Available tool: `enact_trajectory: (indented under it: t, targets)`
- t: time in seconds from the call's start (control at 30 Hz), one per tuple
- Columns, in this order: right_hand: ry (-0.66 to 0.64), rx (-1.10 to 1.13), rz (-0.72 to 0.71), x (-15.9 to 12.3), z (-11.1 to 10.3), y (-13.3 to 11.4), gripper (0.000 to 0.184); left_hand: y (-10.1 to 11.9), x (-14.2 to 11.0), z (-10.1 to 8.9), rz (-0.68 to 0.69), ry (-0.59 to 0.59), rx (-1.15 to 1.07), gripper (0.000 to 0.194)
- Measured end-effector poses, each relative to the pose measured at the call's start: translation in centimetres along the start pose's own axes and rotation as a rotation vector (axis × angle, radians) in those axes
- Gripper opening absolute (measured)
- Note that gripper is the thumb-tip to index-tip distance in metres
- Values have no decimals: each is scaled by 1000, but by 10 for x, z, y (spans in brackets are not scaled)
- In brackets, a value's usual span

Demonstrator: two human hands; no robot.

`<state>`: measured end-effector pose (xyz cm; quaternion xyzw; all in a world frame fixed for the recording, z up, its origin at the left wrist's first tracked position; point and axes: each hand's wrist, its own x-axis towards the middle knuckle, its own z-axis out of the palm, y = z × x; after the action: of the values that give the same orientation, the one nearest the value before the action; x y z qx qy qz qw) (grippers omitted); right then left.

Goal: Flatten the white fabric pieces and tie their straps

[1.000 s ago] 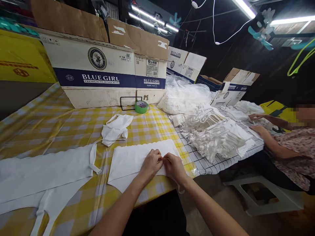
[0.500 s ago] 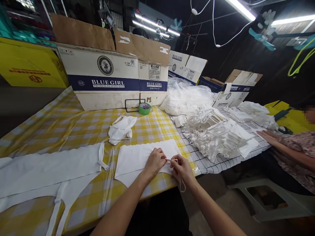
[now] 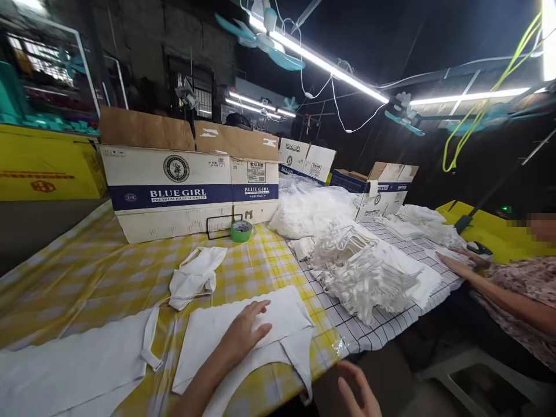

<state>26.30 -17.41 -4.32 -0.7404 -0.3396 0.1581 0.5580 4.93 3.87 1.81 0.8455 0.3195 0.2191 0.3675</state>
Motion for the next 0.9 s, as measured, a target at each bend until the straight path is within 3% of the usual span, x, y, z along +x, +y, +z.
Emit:
enact_trajectory:
  t: [0.1,0.2,0.3,0.4,0.5,0.6,0.67,0.7,0.77,0.8,0.83,0.9]
  targets:
    - [-94,-203,-291,47,28,-32,42,-16,-4,-10,-27,126,210,51]
    - [-180,-502,-470,87,68,-58,47,-38,-19,-9,-80,128,443,56]
    - [-463,-729,-569,105,97,-61,49,-57,-46,-8,-124,96,603,57]
    - [-627,-812,-543,113,101,-54,50,-67,-73,-17,-163,123,685,57]
    - [-580,-807,-485,115,89,-55,50,-69,-90,-34,-215,82,682,55]
    - [-365,-683,-462,92,74,-70,45,-67,-99,-52,-226,29,634,50]
    - [-387,-512,-442,56,61,-80,36,-65,-104,-60,-203,64,616,49]
    - [-538,-414,-386,34,55,-83,34,-64,-106,-61,-184,80,609,49]
    - [-1098,-241,-214,-14,47,-83,31,-58,-109,-60,-139,77,594,49]
    - [-1289,-179,-136,-37,46,-80,26,-54,-109,-58,-120,61,583,49]
    - [-1364,-132,-64,-57,50,-75,23,-50,-109,-54,-105,43,571,49]
    - [-1255,-43,63,-87,68,-64,35,-43,-108,-46,-84,0,550,50]
